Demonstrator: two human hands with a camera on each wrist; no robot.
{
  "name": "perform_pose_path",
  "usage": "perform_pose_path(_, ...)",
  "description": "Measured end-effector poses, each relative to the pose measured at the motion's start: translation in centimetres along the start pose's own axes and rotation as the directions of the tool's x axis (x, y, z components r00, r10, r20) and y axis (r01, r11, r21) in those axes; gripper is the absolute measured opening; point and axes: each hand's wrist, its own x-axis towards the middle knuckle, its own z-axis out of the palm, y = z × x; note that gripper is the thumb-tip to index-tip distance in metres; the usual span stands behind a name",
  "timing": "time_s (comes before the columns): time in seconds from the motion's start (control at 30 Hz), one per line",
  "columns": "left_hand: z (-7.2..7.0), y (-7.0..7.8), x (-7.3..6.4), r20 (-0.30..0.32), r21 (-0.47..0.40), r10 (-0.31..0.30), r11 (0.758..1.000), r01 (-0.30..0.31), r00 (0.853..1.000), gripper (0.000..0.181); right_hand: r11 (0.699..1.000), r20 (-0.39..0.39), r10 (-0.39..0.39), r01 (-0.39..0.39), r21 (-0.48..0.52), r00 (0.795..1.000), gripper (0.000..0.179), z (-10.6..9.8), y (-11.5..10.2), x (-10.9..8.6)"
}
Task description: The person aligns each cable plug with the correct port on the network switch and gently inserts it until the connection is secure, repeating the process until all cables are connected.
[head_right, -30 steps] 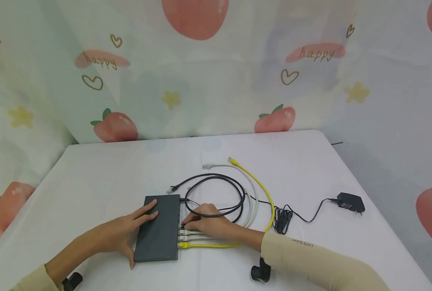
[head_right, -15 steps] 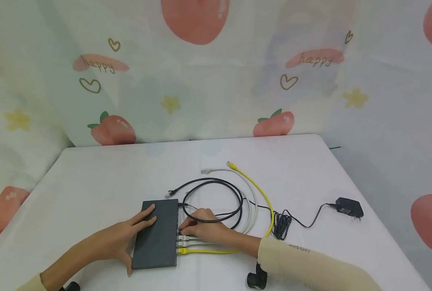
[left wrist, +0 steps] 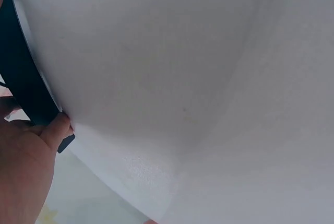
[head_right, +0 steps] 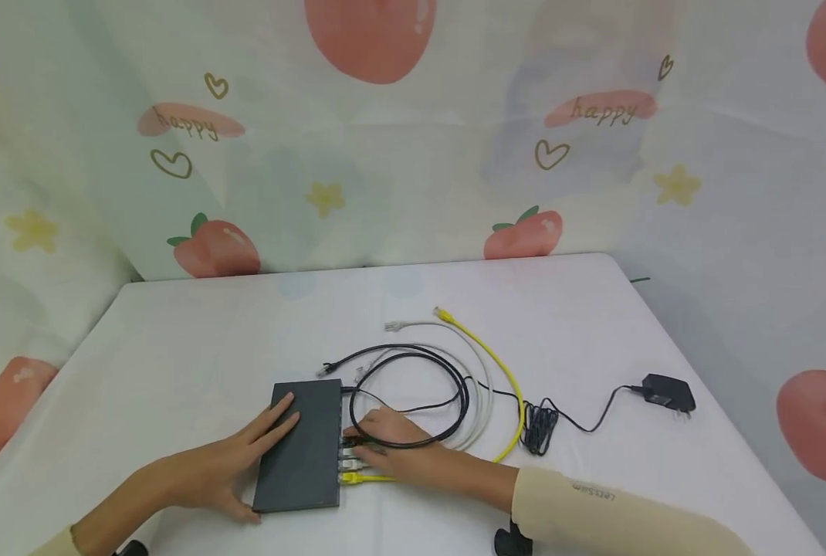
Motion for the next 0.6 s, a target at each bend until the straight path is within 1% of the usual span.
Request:
perform_pose_path(0.03,0.0,0.0,0.0,-0.001,0.002,0.0,1.0,0.0,1.0,0.122,0.996,-0.007,-0.038,0.037,-0.079,0.999,0.029,-0.1,-0.2,-0.4)
perform_pose_path(0.07,0.0,0.1,-0.1,-0.003,-0.003,0.0,1.0,0.0,1.0,0.122,0.986,-0.004,-0.068,0.067,-0.152,0.998,0.036,-0.3,-0.5,-0.9)
perform_pose_path(0.1,0.0,0.1,-0.2,-0.007,0.0,0.005,1.0,-0.005,1.0,0.122,0.974,0.014,-0.083,0.084,-0.209,0.996,0.041,-0.6,-0.8,-1.4)
perform_pose_path(0.13,0.0,0.0,-0.2,-0.012,0.002,0.008,1.0,-0.008,1.0,0.122,0.962,0.043,-0.065,0.074,-0.263,0.997,0.045,-0.9,-1.2,-1.9)
perform_pose_path(0.2,0.0,0.0,-0.4,-0.017,0.006,0.012,1.0,-0.012,1.0,0.122,0.923,0.109,-0.036,0.075,-0.378,0.993,0.053,-1.6,-2.0,-2.9)
perform_pose_path(0.27,0.0,0.0,-0.5,-0.022,0.014,0.014,1.0,-0.014,1.0,0.122,0.89,0.193,0.001,0.087,-0.447,0.981,0.057,-2.5,-2.8,-3.8)
perform_pose_path(0.3,0.0,0.0,-0.5,-0.025,0.019,0.016,1.0,-0.015,1.0,0.122,0.878,0.221,0.002,0.104,-0.467,0.975,0.058,-2.9,-3.1,-4.2)
perform_pose_path(0.37,0.0,0.0,-0.6,-0.027,0.019,0.016,1.0,-0.015,1.0,0.123,0.866,0.26,0.004,0.127,-0.483,0.966,0.059,-3.8,-3.8,-4.9)
perform_pose_path(0.43,0.1,0.0,-0.7,-0.025,0.016,0.013,1.0,-0.012,1.0,0.125,0.857,0.273,-0.033,0.168,-0.487,0.962,0.056,-4.7,-4.2,-5.5)
perform_pose_path(0.5,0.1,0.0,-0.8,-0.023,0.005,0.008,1.0,-0.008,1.0,0.125,0.851,0.26,-0.094,0.213,-0.48,0.961,0.049,-5.7,-4.5,-6.0)
perform_pose_path(0.6,0.1,-0.1,-1.4,-0.03,-0.028,-0.014,1.0,0.014,0.999,0.122,0.861,0.218,-0.167,0.25,-0.444,0.961,0.038,-7.3,-4.3,-6.7)
